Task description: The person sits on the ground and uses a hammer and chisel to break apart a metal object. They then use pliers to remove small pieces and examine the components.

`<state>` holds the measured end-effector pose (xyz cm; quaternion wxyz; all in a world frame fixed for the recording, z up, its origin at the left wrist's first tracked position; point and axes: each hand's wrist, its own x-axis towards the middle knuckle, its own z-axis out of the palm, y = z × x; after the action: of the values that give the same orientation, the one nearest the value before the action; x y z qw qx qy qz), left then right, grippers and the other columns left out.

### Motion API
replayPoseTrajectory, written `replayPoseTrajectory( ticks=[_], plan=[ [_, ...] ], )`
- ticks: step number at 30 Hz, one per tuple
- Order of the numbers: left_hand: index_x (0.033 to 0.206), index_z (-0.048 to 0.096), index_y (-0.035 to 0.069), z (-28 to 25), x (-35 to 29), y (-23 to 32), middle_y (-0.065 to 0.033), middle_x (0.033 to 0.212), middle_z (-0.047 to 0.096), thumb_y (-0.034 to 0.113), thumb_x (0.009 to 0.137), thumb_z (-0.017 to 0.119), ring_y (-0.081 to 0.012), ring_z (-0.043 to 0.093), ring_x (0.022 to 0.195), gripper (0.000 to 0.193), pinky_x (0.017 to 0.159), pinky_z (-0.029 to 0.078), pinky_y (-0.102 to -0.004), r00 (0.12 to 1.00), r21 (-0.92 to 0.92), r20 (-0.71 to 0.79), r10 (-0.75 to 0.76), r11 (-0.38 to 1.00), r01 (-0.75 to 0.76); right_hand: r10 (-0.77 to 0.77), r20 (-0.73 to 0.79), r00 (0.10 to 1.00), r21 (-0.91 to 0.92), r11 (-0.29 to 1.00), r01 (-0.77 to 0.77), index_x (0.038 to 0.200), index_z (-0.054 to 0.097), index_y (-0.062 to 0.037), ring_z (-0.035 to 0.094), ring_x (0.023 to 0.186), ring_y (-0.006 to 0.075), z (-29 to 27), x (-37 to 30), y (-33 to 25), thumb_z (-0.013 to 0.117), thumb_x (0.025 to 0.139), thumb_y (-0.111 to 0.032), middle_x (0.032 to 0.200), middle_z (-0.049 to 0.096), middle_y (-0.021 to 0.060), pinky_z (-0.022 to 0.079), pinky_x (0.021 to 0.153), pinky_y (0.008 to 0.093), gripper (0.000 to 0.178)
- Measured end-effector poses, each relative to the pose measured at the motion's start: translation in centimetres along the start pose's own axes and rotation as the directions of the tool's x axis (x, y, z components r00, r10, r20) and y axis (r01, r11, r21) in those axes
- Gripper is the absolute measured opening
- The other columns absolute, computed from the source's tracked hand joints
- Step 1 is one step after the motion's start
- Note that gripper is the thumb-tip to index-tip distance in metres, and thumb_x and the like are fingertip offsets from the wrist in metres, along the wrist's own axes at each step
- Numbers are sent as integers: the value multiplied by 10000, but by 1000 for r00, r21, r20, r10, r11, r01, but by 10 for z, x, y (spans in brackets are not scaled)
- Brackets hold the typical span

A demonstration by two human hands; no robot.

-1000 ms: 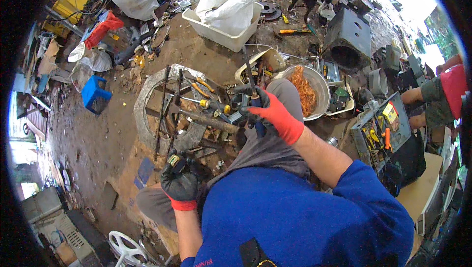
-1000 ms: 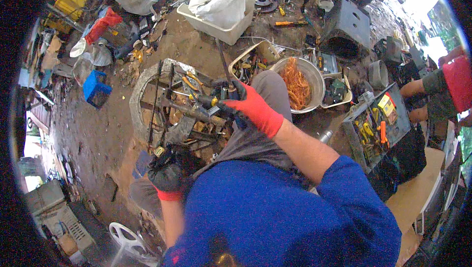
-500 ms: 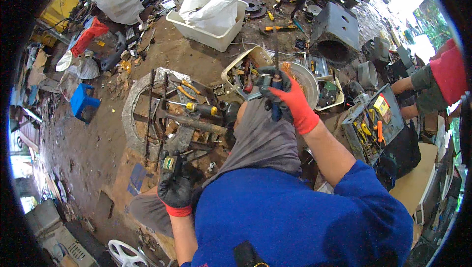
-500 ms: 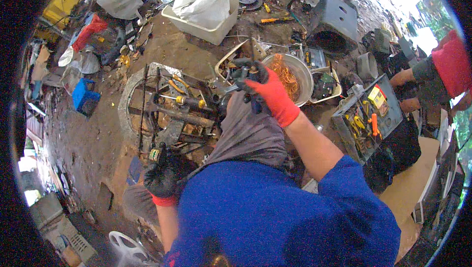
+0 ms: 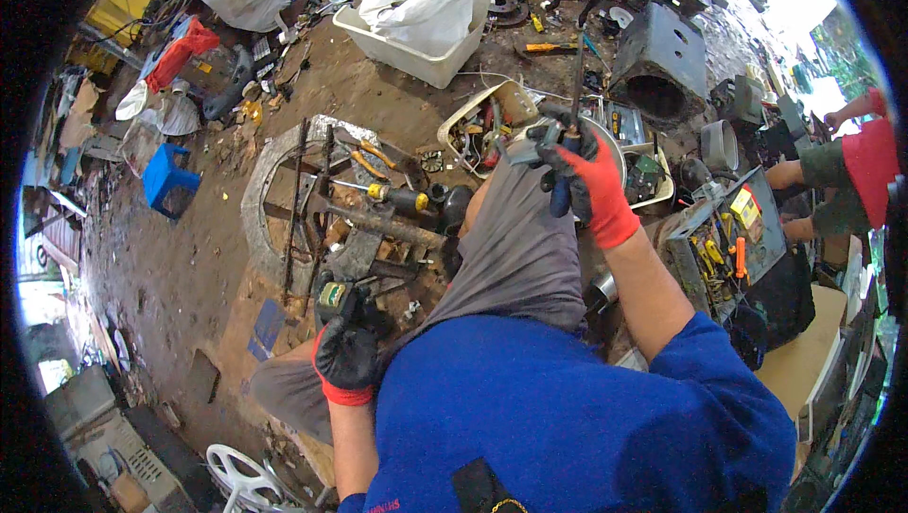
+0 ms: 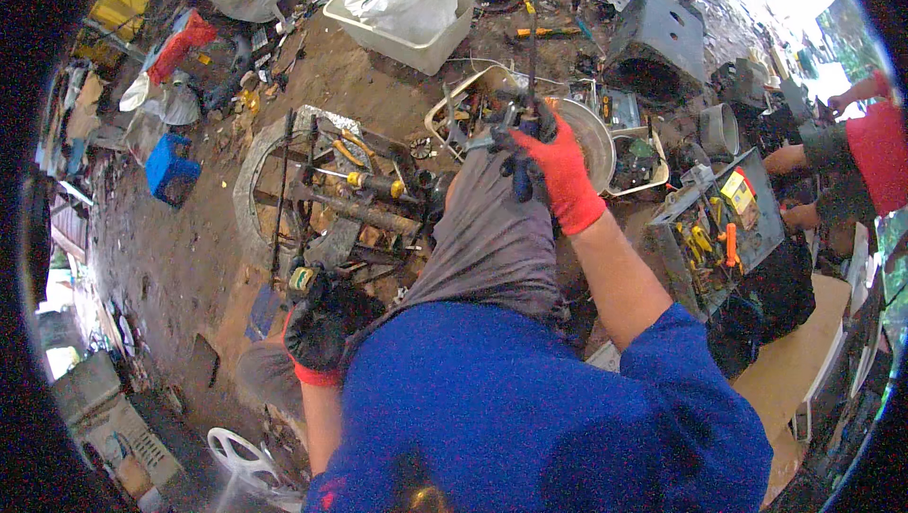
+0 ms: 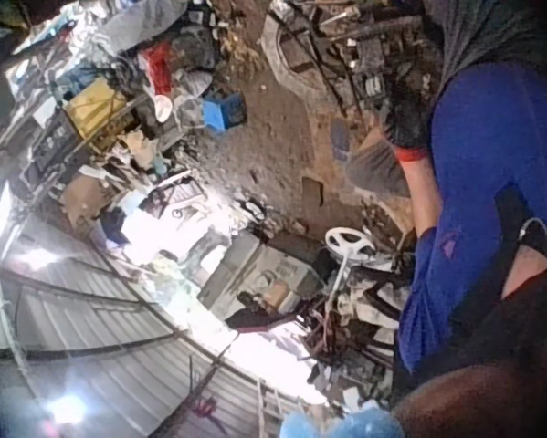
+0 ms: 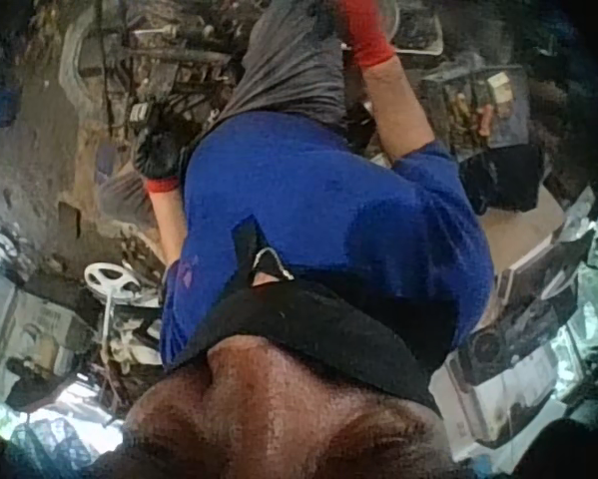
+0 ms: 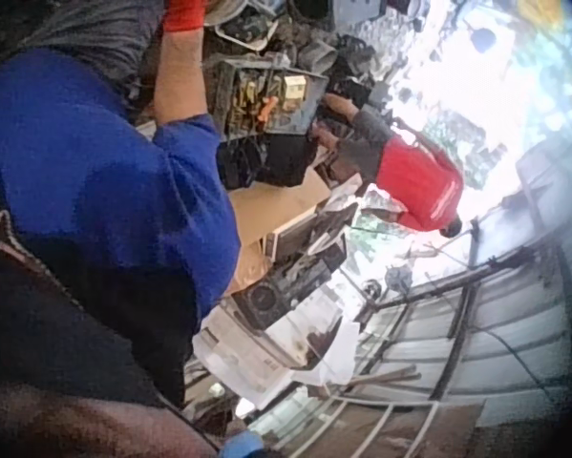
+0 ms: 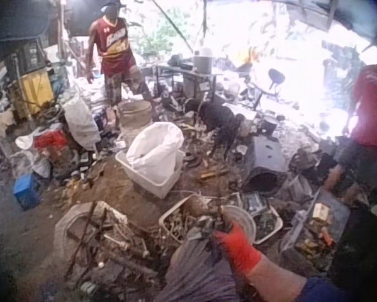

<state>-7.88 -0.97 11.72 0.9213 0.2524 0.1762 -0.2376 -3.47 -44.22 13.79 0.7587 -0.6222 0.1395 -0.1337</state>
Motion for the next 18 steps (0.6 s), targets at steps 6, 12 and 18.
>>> replayPoseTrajectory(
  ticks=[6,12,18],
  plan=[
    [1224,579,62,1,1,-3,-124,1077,622,383,916,612,-290,552,1055,446,936,446,-453,998,-91,57,17,996,-11,54,-129,990,30,998,-50,1250,597,-55,692,729,155,6,6,-27,732,897,-178,941,661,33,540,522,289,397],
    [1219,575,43,23,7,-4,-130,1129,590,440,915,583,-269,512,930,500,836,445,-440,985,-240,174,6,970,36,87,-117,989,92,993,-77,1242,604,-55,675,697,153,3,7,-14,749,880,-186,926,669,37,525,510,291,411],
    [1337,541,32,-24,11,6,-175,1246,581,367,897,578,-302,538,988,554,894,464,-454,997,-169,61,55,985,-44,53,-117,992,-37,998,-58,1215,620,-48,669,753,115,11,5,2,686,925,-180,966,692,44,529,581,271,325]
  ],
)
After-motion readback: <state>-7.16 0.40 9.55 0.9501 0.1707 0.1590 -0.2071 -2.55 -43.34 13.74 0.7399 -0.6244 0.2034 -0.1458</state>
